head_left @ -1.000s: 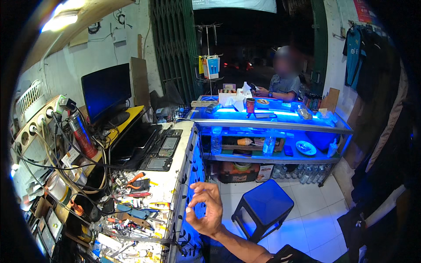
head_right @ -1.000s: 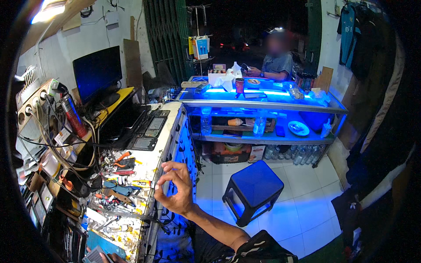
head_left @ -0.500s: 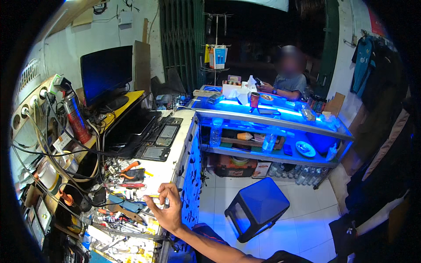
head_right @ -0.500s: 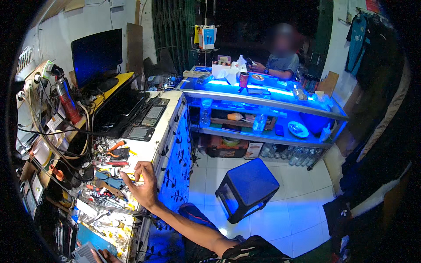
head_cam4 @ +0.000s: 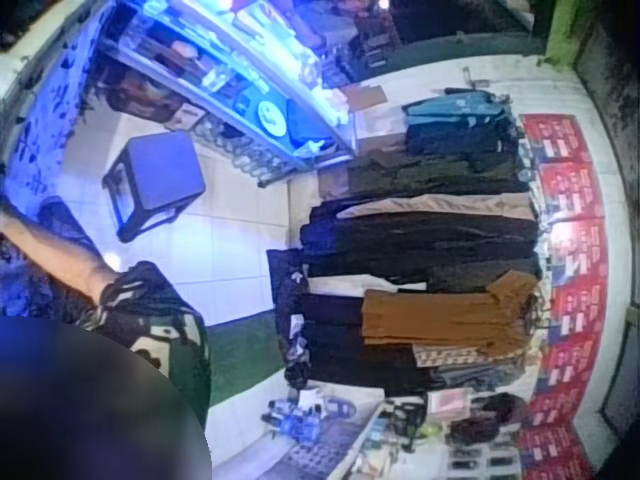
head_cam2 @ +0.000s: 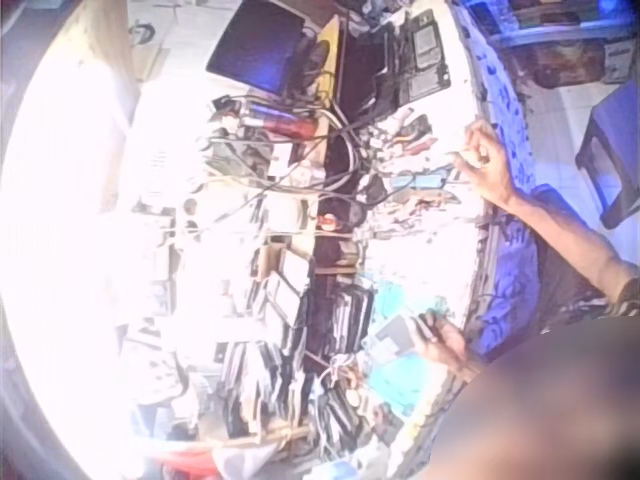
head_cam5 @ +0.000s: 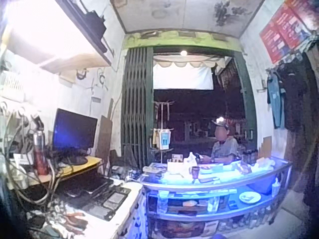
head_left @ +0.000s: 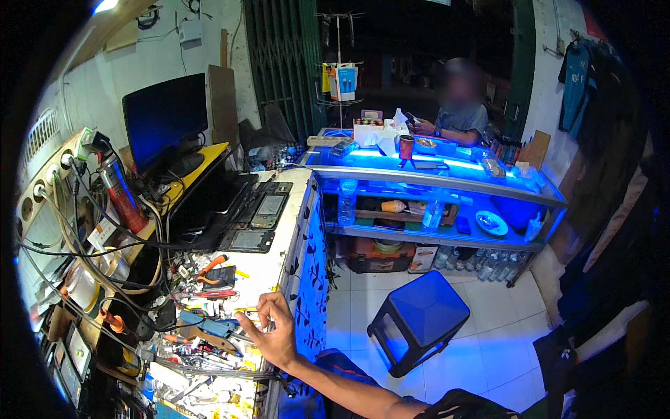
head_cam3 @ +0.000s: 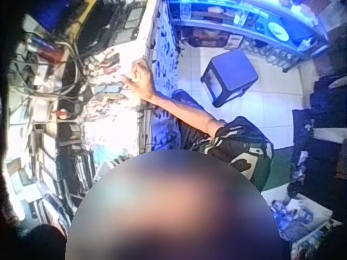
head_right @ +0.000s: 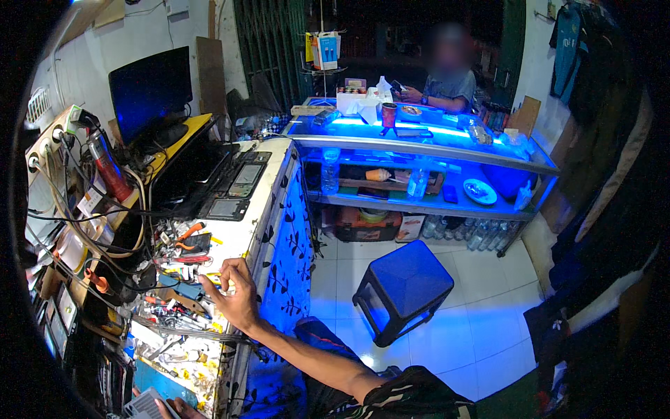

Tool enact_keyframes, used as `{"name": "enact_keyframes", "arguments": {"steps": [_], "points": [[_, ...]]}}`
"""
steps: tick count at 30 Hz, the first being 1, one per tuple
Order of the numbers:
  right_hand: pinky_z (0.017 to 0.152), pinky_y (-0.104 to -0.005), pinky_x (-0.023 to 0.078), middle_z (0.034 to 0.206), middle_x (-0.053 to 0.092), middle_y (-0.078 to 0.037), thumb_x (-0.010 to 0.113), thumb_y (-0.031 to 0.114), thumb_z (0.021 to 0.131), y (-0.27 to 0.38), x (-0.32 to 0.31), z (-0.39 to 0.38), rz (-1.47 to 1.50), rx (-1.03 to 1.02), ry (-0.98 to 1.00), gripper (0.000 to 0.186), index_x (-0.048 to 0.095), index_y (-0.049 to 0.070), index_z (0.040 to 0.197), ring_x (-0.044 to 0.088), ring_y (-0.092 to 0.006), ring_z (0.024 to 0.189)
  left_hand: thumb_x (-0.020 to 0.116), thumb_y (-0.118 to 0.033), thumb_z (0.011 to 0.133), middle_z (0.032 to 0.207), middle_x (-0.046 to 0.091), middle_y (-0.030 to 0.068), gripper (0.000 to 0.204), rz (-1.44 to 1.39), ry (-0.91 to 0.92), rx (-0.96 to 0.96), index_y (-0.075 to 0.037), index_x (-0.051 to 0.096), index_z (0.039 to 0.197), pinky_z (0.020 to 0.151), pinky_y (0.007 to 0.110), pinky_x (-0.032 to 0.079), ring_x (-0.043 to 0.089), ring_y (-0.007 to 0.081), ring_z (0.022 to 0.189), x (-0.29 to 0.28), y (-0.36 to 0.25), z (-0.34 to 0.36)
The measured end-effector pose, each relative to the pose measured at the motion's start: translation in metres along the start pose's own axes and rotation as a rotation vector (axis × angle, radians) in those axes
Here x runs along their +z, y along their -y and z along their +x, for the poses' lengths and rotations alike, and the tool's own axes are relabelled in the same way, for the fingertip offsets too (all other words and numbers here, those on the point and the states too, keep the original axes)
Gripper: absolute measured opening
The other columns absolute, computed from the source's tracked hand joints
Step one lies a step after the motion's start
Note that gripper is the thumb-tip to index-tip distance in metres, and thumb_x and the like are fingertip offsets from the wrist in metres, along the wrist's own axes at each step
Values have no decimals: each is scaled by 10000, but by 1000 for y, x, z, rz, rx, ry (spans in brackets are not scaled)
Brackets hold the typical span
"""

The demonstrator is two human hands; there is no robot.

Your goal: The person holds a black smartphone and applies a circular protective film to the camera lens area on the back. They smooth the film with their fingers, then peel off the outer layer to reveal the applied film.

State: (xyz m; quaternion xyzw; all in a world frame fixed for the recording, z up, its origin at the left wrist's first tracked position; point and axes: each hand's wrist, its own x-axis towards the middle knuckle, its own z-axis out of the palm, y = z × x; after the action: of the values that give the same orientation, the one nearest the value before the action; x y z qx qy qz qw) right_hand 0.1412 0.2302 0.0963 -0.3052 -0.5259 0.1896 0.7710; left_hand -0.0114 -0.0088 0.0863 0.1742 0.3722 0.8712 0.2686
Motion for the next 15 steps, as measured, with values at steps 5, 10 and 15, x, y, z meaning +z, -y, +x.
{"name": "enact_keyframes", "arguments": {"steps": [5,10,15], "points": [[557,-266,356,750,468,-67,725,-45,751,34,-8,15,164,-217,-192,504,276,114,589,441,-145,658,471,4,919,1045,574,135,414,-26,-50,-5,69,436,1327,745,289,459,517,180,797,-5,1,-3],[520,-265,346,761,458,-57,750,-22,745,60,-3,69,116,-233,-139,406,378,71,612,415,-128,572,487,6,925,1021,576,154,387,-77,102,-8,73,452,1305,750,308,462,520,196,796,-16,2,0],[508,-267,338,748,450,-49,763,-12,731,47,-10,60,64,-311,-166,402,394,64,590,432,-129,601,494,-10,931,970,581,151,350,-81,81,40,81,483,1269,722,295,455,523,196,772,-15,3,1]]}}
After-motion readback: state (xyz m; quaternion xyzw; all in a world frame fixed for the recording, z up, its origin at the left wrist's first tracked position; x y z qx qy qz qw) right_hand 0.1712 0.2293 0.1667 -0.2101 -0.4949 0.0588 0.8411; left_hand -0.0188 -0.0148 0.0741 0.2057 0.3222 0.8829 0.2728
